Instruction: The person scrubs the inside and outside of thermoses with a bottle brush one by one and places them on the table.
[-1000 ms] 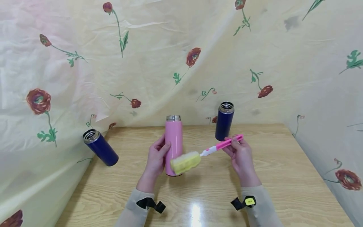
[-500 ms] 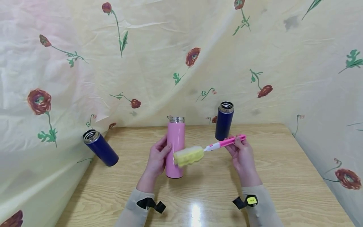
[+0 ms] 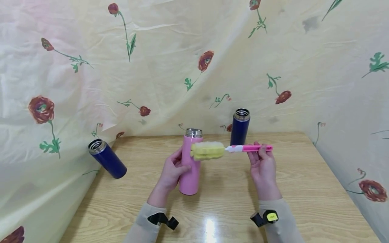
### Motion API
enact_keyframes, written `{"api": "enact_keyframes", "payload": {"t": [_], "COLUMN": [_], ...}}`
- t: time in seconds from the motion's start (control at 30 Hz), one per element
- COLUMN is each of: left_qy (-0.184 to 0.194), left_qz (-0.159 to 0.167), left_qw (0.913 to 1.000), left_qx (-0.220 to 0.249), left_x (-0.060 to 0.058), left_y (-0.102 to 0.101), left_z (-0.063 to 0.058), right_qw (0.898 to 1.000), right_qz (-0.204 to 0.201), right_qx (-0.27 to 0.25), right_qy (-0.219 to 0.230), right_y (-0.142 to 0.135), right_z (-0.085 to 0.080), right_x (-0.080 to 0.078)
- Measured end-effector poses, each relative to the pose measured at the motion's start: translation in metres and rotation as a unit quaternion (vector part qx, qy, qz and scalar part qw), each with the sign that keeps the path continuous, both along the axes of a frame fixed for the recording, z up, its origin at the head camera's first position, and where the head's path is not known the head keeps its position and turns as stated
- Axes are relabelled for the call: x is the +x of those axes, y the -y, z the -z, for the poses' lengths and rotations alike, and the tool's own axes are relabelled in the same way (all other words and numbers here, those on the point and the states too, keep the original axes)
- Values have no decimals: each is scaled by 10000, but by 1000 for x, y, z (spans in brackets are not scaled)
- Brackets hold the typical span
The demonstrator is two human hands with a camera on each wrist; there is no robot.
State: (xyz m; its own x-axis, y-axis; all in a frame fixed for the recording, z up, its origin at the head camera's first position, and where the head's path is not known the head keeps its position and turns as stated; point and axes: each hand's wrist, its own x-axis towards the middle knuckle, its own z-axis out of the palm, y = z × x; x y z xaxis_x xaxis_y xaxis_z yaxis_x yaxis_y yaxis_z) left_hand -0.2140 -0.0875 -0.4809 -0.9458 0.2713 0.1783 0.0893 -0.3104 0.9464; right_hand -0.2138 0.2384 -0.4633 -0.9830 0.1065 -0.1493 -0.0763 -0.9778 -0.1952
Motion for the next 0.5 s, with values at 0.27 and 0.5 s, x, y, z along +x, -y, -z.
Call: {"api": "enact_keyframes", "payload": {"t": [0.27, 0.5], "left_qy": [-3, -100], "left_qz": [-94, -262], "left_qw": [10000, 9996], "left_qx": [-9, -11], "left_x": [-2, -4], "left_y": [0, 0], "left_z": [0, 3], "right_qw": [9989, 9983], "right_qz": [384, 508], "right_qx": [59, -140], "right_qy": [263, 248], "right_y": [4, 4], "right_z": [-8, -8], "right_x": [4, 3]}}
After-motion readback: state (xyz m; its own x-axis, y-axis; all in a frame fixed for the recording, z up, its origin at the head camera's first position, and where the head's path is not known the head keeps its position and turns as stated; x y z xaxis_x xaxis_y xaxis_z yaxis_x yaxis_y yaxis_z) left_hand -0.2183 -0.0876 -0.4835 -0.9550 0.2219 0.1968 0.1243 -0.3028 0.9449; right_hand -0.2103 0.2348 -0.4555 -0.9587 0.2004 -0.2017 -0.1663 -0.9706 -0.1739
